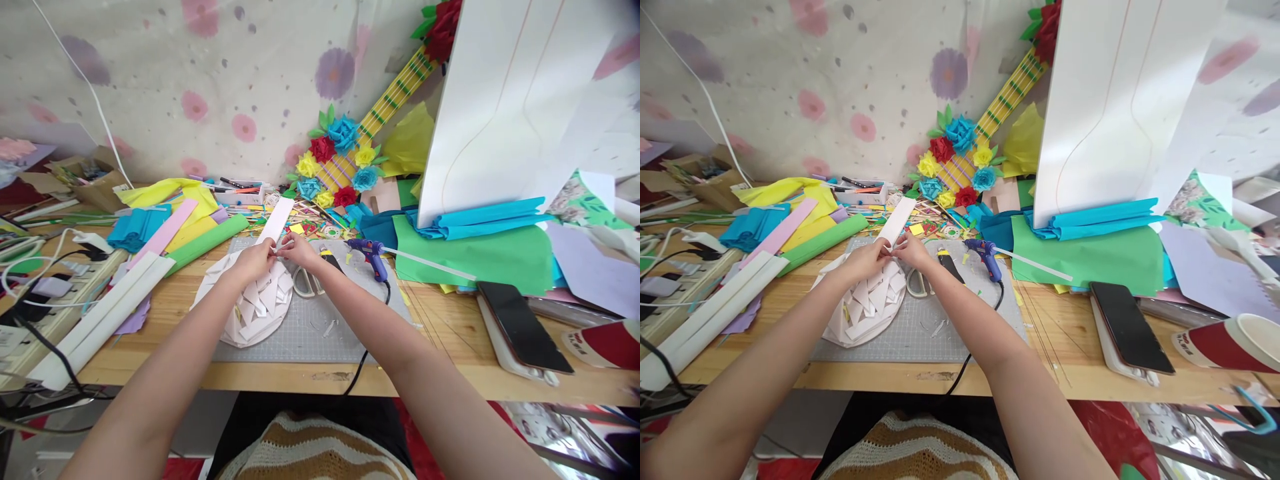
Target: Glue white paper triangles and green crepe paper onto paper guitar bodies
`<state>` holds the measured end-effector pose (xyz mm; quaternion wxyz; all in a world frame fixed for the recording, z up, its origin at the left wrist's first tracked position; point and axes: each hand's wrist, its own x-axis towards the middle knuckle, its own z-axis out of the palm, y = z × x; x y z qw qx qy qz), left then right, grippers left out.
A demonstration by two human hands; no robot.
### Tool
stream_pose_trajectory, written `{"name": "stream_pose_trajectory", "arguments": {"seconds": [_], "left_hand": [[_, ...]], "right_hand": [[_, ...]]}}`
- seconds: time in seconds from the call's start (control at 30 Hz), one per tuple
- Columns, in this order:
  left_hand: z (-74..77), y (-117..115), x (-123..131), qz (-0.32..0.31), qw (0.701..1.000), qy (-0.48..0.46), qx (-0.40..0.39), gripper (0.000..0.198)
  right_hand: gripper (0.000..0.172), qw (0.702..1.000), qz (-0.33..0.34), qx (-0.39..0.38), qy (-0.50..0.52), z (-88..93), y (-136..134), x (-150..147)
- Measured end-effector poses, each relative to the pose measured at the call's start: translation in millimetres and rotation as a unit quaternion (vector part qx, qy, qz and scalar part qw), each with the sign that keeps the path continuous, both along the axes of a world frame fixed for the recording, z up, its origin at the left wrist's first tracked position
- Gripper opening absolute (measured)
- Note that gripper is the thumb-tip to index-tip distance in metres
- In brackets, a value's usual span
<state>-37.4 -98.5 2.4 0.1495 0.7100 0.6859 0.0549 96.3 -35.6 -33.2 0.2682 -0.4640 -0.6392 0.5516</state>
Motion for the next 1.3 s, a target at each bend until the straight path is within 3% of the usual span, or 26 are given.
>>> {"name": "stream_pose_trajectory", "arguments": {"seconds": [0.23, 0.53, 0.83, 0.97, 1.13, 1.23, 1.3], "left_hand": [[0.9, 0.0, 1.7, 0.018, 0.999, 0.029, 0.002, 0.027], [0.4, 0.7, 3.2, 0.046, 0.998, 0.034, 0.001, 0.023], [-3.0, 3.6, 4.3, 0.079, 0.997, 0.021, 0.005, 0.017], [-4.2, 3.8, 4.6, 0.089, 0.996, 0.014, 0.006, 0.016], [-4.5, 3.0, 5.2, 0.096, 0.995, 0.021, 0.008, 0.016], [-5.9, 3.1, 5.3, 0.099, 0.995, 0.026, 0.011, 0.016], [-7.4, 3.8, 5.3, 0.1, 0.994, 0.028, 0.014, 0.017]], "right_hand": [[0.028, 0.998, -0.013, -0.058, 0.026, 12.0, -4.2, 1.3], [0.03, 0.996, -0.017, -0.074, 0.038, 5.0, -4.1, -1.8], [0.028, 0.998, -0.03, -0.052, 0.02, 11.7, -4.7, 4.3], [0.022, 0.999, -0.04, -0.006, 0.011, 18.1, -4.6, 39.7], [0.025, 0.997, -0.011, 0.031, -0.069, 22.4, -18.1, 126.2], [0.035, 0.98, 0.06, 0.022, -0.189, 25.0, -27.7, 174.5], [0.044, 0.945, 0.056, 0.036, -0.321, 26.4, -30.5, 193.7]]}}
